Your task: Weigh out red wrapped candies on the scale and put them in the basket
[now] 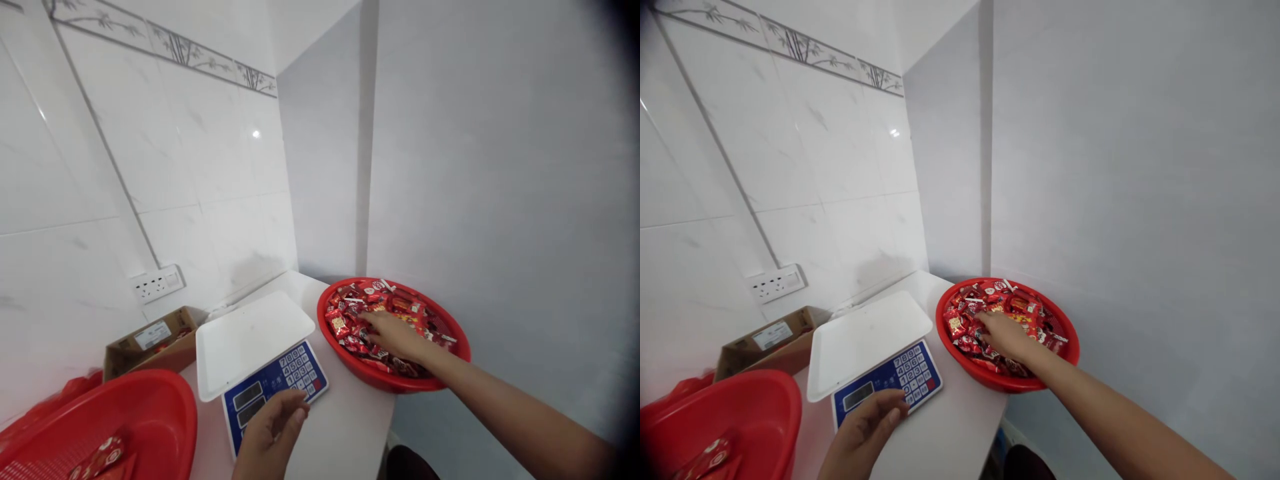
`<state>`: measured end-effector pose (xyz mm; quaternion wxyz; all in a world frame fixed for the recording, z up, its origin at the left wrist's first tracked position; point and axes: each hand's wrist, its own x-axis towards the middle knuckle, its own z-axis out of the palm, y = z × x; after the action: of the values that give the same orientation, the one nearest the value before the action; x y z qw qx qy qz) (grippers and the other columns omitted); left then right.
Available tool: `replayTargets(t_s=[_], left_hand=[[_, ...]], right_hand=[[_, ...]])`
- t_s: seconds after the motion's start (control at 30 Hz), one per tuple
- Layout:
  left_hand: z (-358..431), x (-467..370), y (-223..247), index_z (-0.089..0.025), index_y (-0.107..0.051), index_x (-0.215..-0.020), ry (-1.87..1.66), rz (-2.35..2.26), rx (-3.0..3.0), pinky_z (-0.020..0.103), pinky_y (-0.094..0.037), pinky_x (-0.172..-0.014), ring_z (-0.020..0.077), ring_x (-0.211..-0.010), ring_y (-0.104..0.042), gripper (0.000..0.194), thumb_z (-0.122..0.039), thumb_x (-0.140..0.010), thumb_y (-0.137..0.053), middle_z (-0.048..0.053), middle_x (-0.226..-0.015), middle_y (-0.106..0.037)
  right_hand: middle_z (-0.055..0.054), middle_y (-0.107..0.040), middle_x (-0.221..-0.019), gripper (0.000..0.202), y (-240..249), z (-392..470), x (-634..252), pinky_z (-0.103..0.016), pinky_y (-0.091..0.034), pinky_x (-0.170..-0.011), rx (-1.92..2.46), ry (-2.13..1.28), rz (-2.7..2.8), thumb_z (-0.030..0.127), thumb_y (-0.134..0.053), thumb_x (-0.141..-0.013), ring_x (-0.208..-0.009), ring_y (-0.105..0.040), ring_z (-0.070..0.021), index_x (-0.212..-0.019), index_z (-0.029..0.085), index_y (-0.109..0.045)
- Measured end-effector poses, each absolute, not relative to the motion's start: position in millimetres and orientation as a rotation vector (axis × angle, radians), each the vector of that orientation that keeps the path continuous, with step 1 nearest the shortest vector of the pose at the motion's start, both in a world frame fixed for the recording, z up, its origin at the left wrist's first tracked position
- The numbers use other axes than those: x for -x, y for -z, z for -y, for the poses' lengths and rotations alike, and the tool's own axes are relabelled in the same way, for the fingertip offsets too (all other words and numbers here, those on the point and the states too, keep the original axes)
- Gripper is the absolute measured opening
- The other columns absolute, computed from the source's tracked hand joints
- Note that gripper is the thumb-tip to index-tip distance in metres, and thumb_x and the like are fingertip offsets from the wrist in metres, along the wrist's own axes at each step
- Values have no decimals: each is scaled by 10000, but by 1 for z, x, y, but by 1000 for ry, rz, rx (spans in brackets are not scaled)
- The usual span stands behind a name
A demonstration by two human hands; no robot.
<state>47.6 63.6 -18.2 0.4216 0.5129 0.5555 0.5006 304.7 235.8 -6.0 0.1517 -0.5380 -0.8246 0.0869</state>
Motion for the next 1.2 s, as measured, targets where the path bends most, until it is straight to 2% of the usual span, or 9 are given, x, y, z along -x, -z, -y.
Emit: replayTargets(t_s=[0.13,0.33,0.47,0.53,0.67,0.83,1.03,1.13,1.2], left_hand=[[-62,-44,14,-203,-646,-864,-1323,-1359,-1156,312,-482,-826,206,-851,-635,460,-582,-603,-651,45,-821,-699],[-63,-43,13,-190,-643,-849,-1358,-1304,-1046,328,-485,-838,217,-844,-645,486,-578,-560,-688,44,-800,-698],[-61,-44,12,-191,-645,-852,-1354,-1294,-1068,323,-481,-838,210,-835,-639,476,-574,-572,-683,42,-789,-696],[-60,-45,12,-196,-645,-845,-1359,-1293,-1083,314,-482,-827,201,-820,-635,467,-574,-573,-684,38,-781,-693],[-61,-48,15,-200,-648,-840,-1363,-1284,-1134,307,-483,-798,190,-797,-626,453,-578,-591,-669,35,-774,-687],[-63,-51,19,-198,-652,-829,-1342,-1291,-1149,311,-483,-790,190,-788,-622,444,-574,-596,-669,37,-757,-680],[-67,-54,28,-185,-645,-826,-1347,-1210,-1167,326,-488,-758,189,-746,-620,444,-572,-609,-665,48,-736,-680],[-70,-54,35,-183,-638,-885,-1324,-1187,-1149,334,-491,-732,201,-762,-624,507,-597,-595,-662,67,-786,-680],[-72,-55,39,-196,-608,-994,-1349,-1175,-1118,332,-491,-740,225,-861,-622,588,-617,-586,-657,96,-902,-672]], right_hand=[[-50,-694,-958,261,0,-246,-303,-264,-436,-774,1561,-250,2306,154,-443,-792,-890,-624,-189,-930,216,-656],[-76,-667,-1018,332,-11,-261,-297,-271,-429,-787,1575,-203,2261,216,-326,-880,-911,-611,-184,-1078,197,-591],[-151,-543,-1222,460,8,-264,-280,-337,-390,-881,1572,-169,2323,366,-449,-844,-1070,-536,-249,-1258,166,-473],[-176,-487,-1270,489,21,-262,-273,-374,-402,-854,1591,-146,2338,352,-453,-839,-1064,-535,-281,-1294,173,-431],[-159,-558,-1168,369,33,-261,-270,-370,-433,-764,1613,-140,2334,281,-409,-856,-948,-592,-278,-1197,191,-518],[-140,-605,-1122,307,16,-272,-282,-318,-401,-843,1598,-135,2162,273,-404,-865,-996,-576,-235,-1100,148,-557],[-138,-661,-980,282,-12,-282,-293,-330,-418,-803,1596,-184,1865,295,-369,-866,-916,-597,-242,-960,146,-589],[-120,-665,-962,289,-24,-277,-290,-325,-433,-794,1544,-261,1777,311,-363,-861,-893,-604,-228,-943,152,-590],[-71,-676,-855,313,-31,-262,-279,-298,-468,-698,1485,-342,1772,351,-345,-866,-761,-622,-196,-932,166,-588]])
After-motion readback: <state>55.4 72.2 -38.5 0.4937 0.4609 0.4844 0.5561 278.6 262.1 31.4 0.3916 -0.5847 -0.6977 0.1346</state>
